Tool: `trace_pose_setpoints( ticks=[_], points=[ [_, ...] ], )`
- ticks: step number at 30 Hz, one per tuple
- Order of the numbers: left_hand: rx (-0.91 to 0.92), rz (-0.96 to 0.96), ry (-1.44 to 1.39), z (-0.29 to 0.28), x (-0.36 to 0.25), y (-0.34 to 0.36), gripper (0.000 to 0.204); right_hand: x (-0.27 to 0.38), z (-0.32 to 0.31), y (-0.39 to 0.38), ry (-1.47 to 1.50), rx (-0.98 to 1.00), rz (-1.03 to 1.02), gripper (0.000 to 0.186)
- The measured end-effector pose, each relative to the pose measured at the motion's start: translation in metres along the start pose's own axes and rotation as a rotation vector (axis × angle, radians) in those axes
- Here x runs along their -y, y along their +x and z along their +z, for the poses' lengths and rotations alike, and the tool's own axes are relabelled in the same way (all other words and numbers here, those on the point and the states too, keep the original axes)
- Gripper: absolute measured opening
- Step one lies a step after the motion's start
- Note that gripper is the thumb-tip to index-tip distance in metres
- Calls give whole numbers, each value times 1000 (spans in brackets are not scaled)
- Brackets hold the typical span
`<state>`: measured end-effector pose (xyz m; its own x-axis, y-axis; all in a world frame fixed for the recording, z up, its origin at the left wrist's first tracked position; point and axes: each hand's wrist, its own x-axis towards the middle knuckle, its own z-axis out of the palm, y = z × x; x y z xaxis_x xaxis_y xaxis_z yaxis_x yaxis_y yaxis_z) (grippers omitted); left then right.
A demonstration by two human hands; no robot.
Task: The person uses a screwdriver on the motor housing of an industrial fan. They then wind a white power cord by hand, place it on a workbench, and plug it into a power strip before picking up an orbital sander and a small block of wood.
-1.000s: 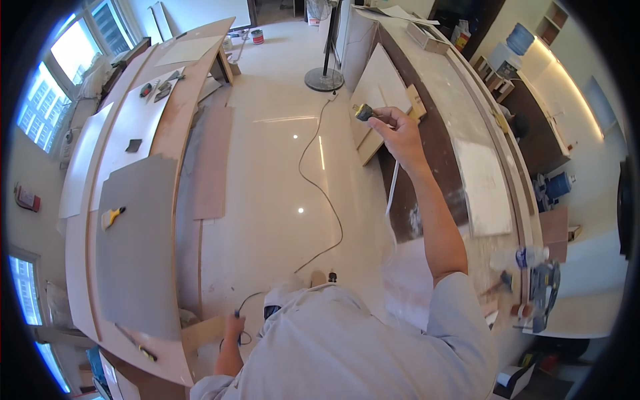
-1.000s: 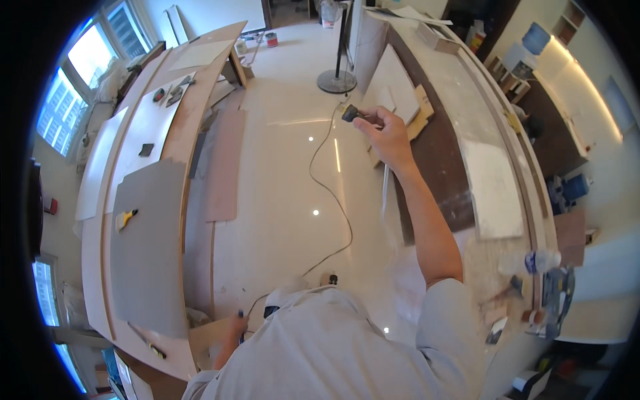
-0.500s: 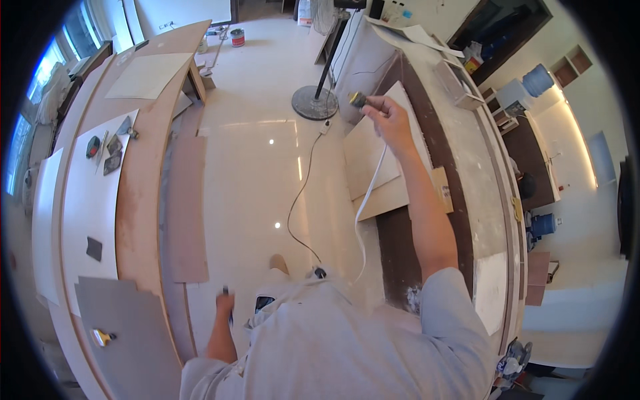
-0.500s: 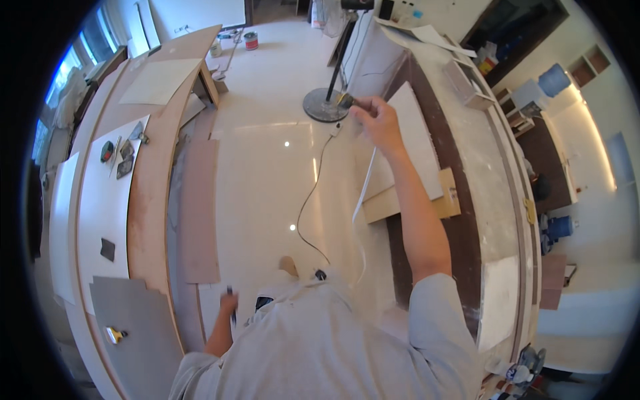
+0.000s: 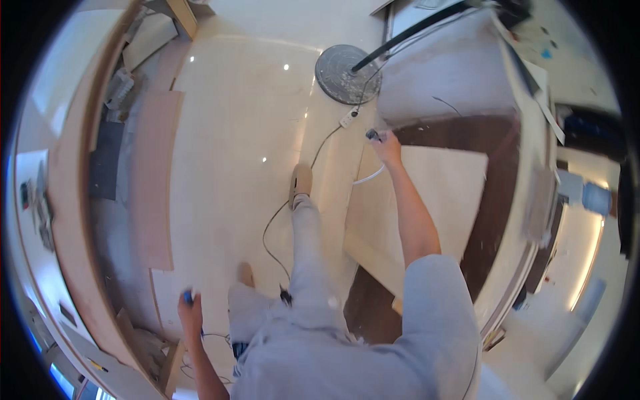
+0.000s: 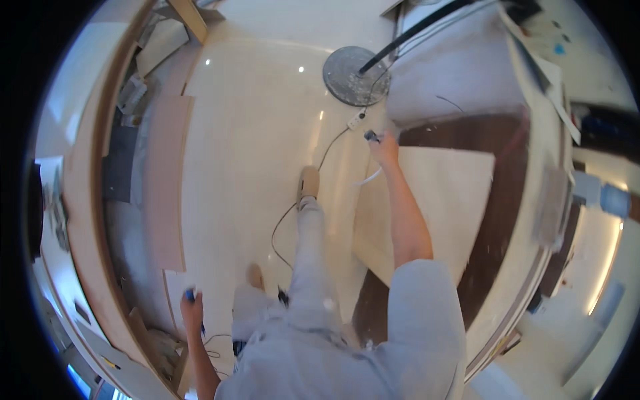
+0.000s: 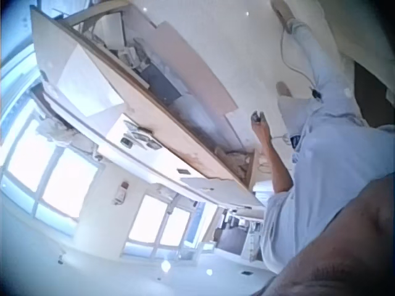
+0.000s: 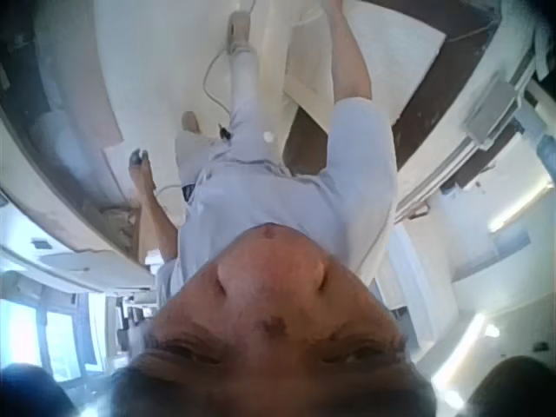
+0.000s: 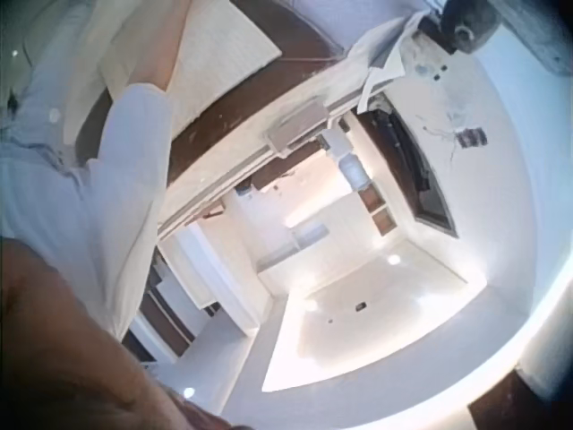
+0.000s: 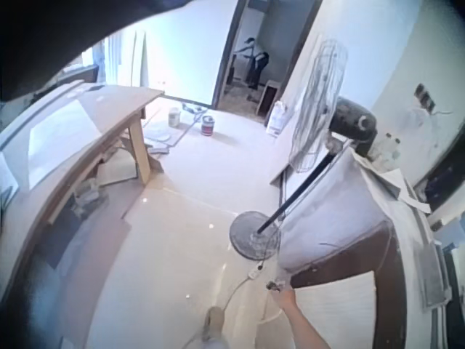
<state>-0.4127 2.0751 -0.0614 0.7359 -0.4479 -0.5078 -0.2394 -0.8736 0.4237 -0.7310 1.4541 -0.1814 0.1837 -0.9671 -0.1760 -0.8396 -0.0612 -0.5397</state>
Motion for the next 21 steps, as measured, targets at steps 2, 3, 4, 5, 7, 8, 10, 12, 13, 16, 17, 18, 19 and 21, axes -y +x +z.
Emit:
trace_pose_setpoints(
  ticks=[2, 3, 4, 5, 7, 8, 10, 12, 13, 16, 17, 18, 19, 21],
  points=[
    [168, -605, -184, 12, -42, -8, 31, -24, 58, 32, -142, 133, 100, 23],
    [181, -646, -173, 29, -60, 0, 31, -42, 81, 57, -176, 157, 78, 24],
    [220, -613, -117, 47, -77, 9, 29, -62, 101, 80, -208, 179, 57, 25],
    [262, -579, -51, 58, -90, 20, 27, -80, 125, 97, -255, 229, 105, 26],
    [314, -578, -50, 88, -138, 60, 27, -115, 163, 134, -324, 271, 135, 25],
    [339, -559, -63, 102, -164, 76, 26, -131, 184, 145, -375, 294, 143, 24],
    [357, -616, -83, 131, -204, 103, 26, -151, 219, 169, -411, 360, 157, 24],
    [402, -687, -192, 162, -228, 127, 27, -174, 245, 198, -447, 393, 170, 25],
    [425, -694, -188, 180, -228, 134, 29, -185, 255, 210, -493, 406, 190, 25],
    [450, -654, -166, 220, -253, 156, 30, -215, 281, 228, -546, 458, 223, 25],
    [460, -663, -144, 226, -262, 162, 30, -220, 291, 227, -574, 474, 255, 25],
    [464, -676, -144, 234, -271, 170, 30, -224, 297, 232, -605, 482, 283, 25],
    [481, -699, -157, 242, -278, 177, 30, -227, 302, 236, -611, 491, 282, 25],
    [503, -706, -148, 251, -284, 183, 31, -229, 309, 238, -649, 503, 316, 25]
  ],
)
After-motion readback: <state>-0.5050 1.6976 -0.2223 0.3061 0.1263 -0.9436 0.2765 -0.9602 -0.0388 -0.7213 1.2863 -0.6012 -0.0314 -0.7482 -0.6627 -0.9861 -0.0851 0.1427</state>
